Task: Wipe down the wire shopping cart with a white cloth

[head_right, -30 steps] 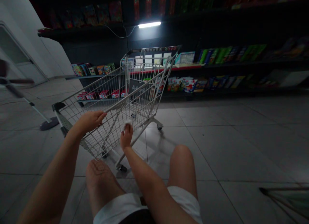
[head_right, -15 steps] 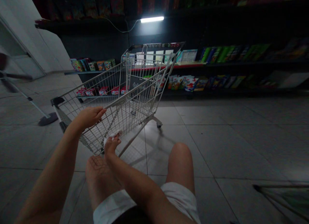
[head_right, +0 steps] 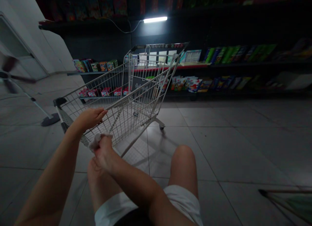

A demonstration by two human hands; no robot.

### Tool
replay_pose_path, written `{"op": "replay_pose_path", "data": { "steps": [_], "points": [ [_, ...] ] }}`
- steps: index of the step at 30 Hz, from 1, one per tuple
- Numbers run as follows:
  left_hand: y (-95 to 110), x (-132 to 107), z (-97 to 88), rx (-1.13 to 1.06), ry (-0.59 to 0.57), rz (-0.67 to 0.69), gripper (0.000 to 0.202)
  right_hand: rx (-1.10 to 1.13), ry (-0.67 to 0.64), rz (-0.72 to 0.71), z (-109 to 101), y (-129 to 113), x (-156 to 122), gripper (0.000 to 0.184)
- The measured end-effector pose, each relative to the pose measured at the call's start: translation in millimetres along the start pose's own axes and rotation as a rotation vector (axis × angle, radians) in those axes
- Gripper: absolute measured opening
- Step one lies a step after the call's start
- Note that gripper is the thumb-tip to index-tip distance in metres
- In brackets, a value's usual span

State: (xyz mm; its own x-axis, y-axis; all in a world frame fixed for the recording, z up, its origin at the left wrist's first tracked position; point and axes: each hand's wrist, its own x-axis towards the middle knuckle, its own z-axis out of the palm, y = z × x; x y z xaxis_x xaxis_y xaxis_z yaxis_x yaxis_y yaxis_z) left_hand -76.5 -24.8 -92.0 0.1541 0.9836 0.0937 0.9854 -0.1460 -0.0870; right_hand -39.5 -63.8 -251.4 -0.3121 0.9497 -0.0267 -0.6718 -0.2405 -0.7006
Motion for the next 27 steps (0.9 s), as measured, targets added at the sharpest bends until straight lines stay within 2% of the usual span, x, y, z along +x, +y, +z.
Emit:
{"op": "replay_pose_path", "data": {
  "steps": [2, 4, 7, 9, 10, 12, 13, 16, 17, 18, 20, 22, 23, 25, 27],
  "points": [
    [2.1, -2.0, -0.6, 0.052, 0.005, -0.003, 0.053, -0.034, 0.04, -0.043, 0.6, -22.2, -14.6, 0.016],
    [4.5, -4.2, -0.6, 0.092, 0.007, -0.001, 0.054, -0.198, 0.103, -0.246, -5.3, -47.3, -24.8, 0.026],
    [7.4, -7.1, 0.6, 0.127, 0.01, -0.009, 0.055, -0.72, 0.194, -0.758, -21.9, -93.0, -13.1, 0.044],
    [9.3, -8.9, 1.4, 0.14, 0.024, -0.014, 0.055, -1.137, 0.114, -1.007, -34.5, -127.8, 12.8, 0.049],
    [10.3, -9.7, 1.6, 0.145, 0.033, -0.013, 0.056, -1.321, 0.017, -1.062, -39.9, -145.6, 27.8, 0.049],
    [12.7, -11.3, 1.0, 0.155, 0.048, -0.01, 0.056, -1.596, -0.122, -1.06, -46.3, -179.1, 53.3, 0.046],
    [14.1, -12.0, 0.2, 0.16, 0.049, -0.01, 0.056, -1.689, -0.118, -1.021, -46.5, -193.4, 61.1, 0.043],
    [17.8, -13.1, -2.8, 0.17, 0.036, -0.006, 0.053, -1.874, 0.074, -0.843, -32.6, -217.8, 58.9, 0.033],
    [18.6, -13.2, -3.6, 0.172, 0.031, -0.003, 0.051, -1.93, 0.081, -0.799, -24.1, -218.9, 51.5, 0.031],
    [19.0, -13.2, -4.1, 0.176, 0.027, 0.0, 0.049, -1.986, 0.036, -0.778, -14.9, -217.3, 42.9, 0.029],
    [18.6, -13.5, -4.1, 0.192, 0.025, 0.0, 0.046, -2.077, -0.151, -0.793, 2.3, -212.4, 27.8, 0.028],
    [17.2, -14.2, -3.1, 0.209, 0.037, 0.002, 0.045, -2.127, -0.348, -0.803, 12.4, -215.6, 23.3, 0.028],
    [16.4, -14.8, -2.5, 0.216, 0.042, 0.003, 0.045, -2.157, -0.395, -0.772, 13.5, -222.4, 26.1, 0.028],
    [15.1, -16.5, -1.9, 0.232, 0.052, 0.003, 0.045, -2.246, -0.37, -0.616, 8.7, -244.8, 39.2, 0.029],
    [14.2, -18.7, -2.3, 0.256, 0.049, -0.002, 0.045, -2.324, -0.268, -0.459, -1.4, -269.3, 55.1, 0.03]
  ]
}}
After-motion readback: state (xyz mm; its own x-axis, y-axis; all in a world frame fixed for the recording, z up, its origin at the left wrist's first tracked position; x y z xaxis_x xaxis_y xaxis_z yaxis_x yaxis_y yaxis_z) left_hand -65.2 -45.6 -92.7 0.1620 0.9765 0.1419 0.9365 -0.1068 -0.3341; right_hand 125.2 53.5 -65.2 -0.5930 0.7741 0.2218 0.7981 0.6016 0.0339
